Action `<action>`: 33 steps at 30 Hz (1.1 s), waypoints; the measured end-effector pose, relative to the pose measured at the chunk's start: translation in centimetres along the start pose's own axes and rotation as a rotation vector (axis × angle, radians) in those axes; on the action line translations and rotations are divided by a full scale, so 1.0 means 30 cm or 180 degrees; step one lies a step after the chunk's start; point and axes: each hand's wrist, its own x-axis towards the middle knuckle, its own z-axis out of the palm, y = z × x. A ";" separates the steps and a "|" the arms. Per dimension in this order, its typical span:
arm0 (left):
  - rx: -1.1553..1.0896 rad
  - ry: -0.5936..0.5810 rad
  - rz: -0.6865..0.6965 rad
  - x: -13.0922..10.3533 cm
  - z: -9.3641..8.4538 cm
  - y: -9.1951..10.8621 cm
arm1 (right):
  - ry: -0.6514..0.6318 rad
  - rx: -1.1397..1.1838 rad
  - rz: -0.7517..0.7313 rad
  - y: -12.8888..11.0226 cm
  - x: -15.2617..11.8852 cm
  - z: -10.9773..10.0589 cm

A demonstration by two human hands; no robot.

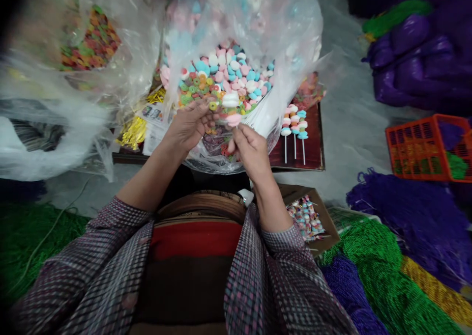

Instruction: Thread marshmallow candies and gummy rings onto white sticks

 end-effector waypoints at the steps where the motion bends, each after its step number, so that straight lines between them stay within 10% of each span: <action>1: 0.0092 0.0020 0.0050 0.005 -0.007 0.003 | -0.0147 -0.0025 0.0057 0.003 -0.026 -0.008; 13: 0.0506 -0.0009 0.0463 -0.003 0.020 -0.004 | -0.0317 -0.0576 -0.0024 0.028 -0.090 -0.036; 22: -0.0388 -0.0464 -0.0120 -0.069 0.057 0.015 | -0.0146 -0.0300 -0.0113 0.061 -0.074 -0.013; 29: -0.0290 -0.0075 -0.0065 -0.065 0.064 -0.010 | -0.0349 -0.0469 -0.0121 0.094 0.085 -0.023; 33: 0.0405 0.0175 0.0086 -0.011 0.061 0.008 | 0.0749 -0.0667 -0.0467 0.084 0.273 -0.078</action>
